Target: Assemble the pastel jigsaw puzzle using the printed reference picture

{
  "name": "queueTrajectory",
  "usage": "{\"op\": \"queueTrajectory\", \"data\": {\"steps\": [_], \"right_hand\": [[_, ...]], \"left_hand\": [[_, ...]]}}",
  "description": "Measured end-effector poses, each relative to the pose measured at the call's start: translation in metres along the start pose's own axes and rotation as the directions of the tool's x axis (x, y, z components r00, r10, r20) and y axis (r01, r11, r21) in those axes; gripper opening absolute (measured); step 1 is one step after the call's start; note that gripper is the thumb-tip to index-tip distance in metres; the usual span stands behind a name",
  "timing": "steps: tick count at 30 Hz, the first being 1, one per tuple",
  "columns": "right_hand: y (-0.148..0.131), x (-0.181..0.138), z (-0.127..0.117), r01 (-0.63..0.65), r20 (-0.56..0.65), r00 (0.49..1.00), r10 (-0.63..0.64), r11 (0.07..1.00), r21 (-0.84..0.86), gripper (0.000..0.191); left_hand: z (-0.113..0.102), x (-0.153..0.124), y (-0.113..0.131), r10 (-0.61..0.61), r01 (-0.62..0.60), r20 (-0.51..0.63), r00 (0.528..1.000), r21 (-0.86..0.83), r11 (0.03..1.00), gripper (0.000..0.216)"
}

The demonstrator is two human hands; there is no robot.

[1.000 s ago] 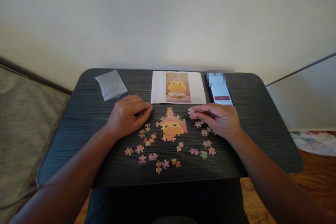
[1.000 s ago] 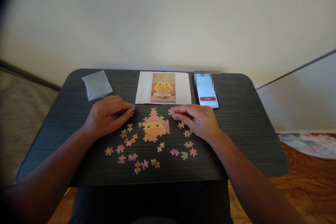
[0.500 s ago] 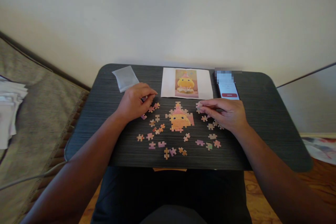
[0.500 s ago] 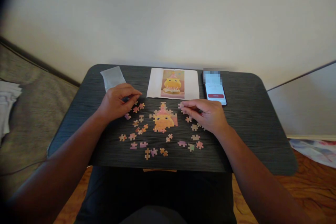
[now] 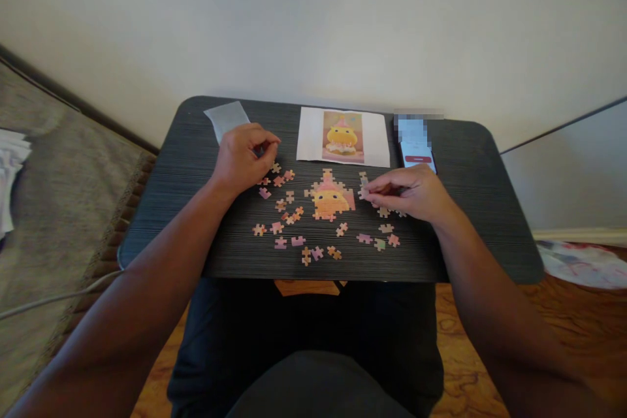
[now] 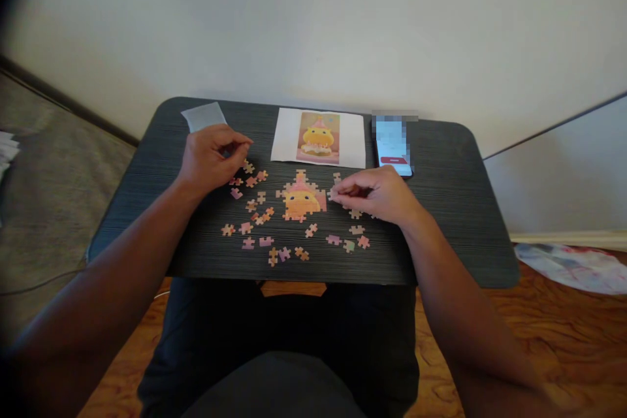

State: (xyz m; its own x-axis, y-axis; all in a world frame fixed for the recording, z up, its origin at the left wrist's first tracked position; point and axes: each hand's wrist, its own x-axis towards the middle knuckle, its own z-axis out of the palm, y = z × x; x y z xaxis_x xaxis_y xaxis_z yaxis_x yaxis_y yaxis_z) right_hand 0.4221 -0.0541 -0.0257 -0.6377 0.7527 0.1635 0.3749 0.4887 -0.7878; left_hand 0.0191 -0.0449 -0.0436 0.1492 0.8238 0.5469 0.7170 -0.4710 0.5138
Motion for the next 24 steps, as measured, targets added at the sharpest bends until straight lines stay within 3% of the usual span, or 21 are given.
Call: {"op": "queueTrajectory", "data": {"steps": [4, 9, 15, 21, 24], "right_hand": [[-0.007, 0.0, -0.006, -0.089, 0.231, 0.97, 0.071, 0.994, 0.068, 0.022], [-0.01, -0.001, -0.008, -0.118, 0.342, 0.933, 0.109, 0.993, 0.008, 0.02], [-0.013, 0.0, -0.01, -0.102, 0.373, 0.92, 0.119, 0.993, -0.067, 0.018], [-0.016, -0.002, -0.012, -0.08, 0.311, 0.947, 0.078, 0.997, -0.007, 0.016], [-0.021, -0.003, -0.011, -0.063, 0.346, 0.937, 0.045, 0.997, 0.041, 0.015]], "left_hand": [[0.003, 0.0, -0.003, -0.023, 0.023, -0.009, 1.0, 0.006, 1.0, 0.013], [0.004, -0.001, -0.005, 0.005, -0.005, -0.016, 1.0, -0.01, 1.0, 0.013], [0.003, -0.001, -0.004, 0.015, -0.015, 0.018, 1.0, 0.013, 1.0, 0.015], [-0.002, -0.001, 0.0, 0.006, -0.013, 0.085, 0.996, 0.078, 0.997, 0.02], [-0.002, -0.001, -0.001, 0.0, -0.008, 0.099, 0.995, 0.08, 0.997, 0.017]]}}
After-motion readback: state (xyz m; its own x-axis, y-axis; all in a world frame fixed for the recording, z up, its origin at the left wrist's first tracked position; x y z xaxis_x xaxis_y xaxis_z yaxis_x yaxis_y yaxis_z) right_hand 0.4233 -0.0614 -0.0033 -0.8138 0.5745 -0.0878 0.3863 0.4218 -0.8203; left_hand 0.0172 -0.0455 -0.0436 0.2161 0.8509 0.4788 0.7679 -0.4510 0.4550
